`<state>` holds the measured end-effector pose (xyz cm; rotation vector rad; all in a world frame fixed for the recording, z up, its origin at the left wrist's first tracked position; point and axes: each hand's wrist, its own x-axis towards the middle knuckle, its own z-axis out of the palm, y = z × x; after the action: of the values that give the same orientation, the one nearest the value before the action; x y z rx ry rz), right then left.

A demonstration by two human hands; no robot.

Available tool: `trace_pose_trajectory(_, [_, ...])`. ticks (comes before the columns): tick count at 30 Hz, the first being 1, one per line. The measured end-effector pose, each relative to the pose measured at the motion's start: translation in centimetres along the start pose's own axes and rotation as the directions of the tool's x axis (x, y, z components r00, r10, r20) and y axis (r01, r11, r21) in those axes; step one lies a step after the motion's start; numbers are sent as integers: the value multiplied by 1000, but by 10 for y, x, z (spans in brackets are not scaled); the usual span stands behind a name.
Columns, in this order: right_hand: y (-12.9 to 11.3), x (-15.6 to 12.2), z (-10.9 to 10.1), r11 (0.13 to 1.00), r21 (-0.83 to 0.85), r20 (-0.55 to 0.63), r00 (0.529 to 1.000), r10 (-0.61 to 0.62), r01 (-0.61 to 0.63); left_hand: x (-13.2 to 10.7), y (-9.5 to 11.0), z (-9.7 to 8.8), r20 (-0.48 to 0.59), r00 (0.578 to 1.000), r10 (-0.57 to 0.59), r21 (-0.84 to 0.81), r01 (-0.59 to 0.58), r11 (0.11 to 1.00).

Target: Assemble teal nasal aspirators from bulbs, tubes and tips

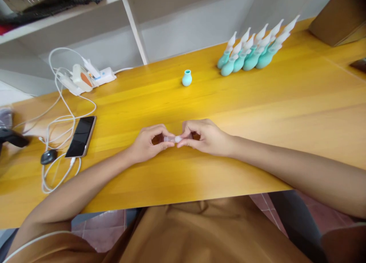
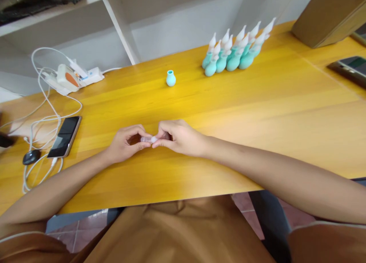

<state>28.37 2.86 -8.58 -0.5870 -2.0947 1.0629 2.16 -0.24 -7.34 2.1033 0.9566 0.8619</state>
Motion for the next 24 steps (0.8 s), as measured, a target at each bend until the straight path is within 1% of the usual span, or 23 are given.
trace_pose_trajectory(4, [1, -1, 0, 1000, -1, 13, 1000, -15, 15, -1, 1, -1, 9, 1000, 11, 10, -11, 1000])
trace_pose_trajectory(8, [2, 0, -2, 1000, -3, 50, 999, -12, 12, -1, 1, -2, 21, 1000, -9, 3, 9, 1000])
trace_pose_trajectory(11, [2, 1, -4, 1000, 17, 70, 998, -6, 5, 0, 1, -1, 5, 1000, -26, -16, 26, 1000])
trace_pose_trajectory(14, [2, 2, -6, 1000, 4, 47, 999, 24, -24, 0, 1, -1, -34, 998, -48, -25, 47, 999])
trace_pose_trajectory(16, [2, 3, -7, 998, -62, 18, 999, 34, -33, 0, 0, 0, -51, 995, -82, -33, 80, 996])
trace_pose_trajectory(18, [2, 5, -8, 989, -151, 32, 999, 6, -1, 0, 0, 1, -52, 991, -120, -45, 118, 992])
trace_pose_trajectory(20, [2, 7, -9, 976, -211, 87, 995, -42, 60, -1, -1, 1, -42, 989, -145, -49, 143, 988])
trace_pose_trajectory(22, [1, 9, -10, 969, -223, 127, 989, -80, 107, -1, -2, 1, -35, 988, -150, -49, 148, 988])
trace_pose_trajectory(24, [1, 9, -9, 971, -203, 134, 986, -102, 128, -1, -3, 1, -33, 989, -146, -51, 145, 988])
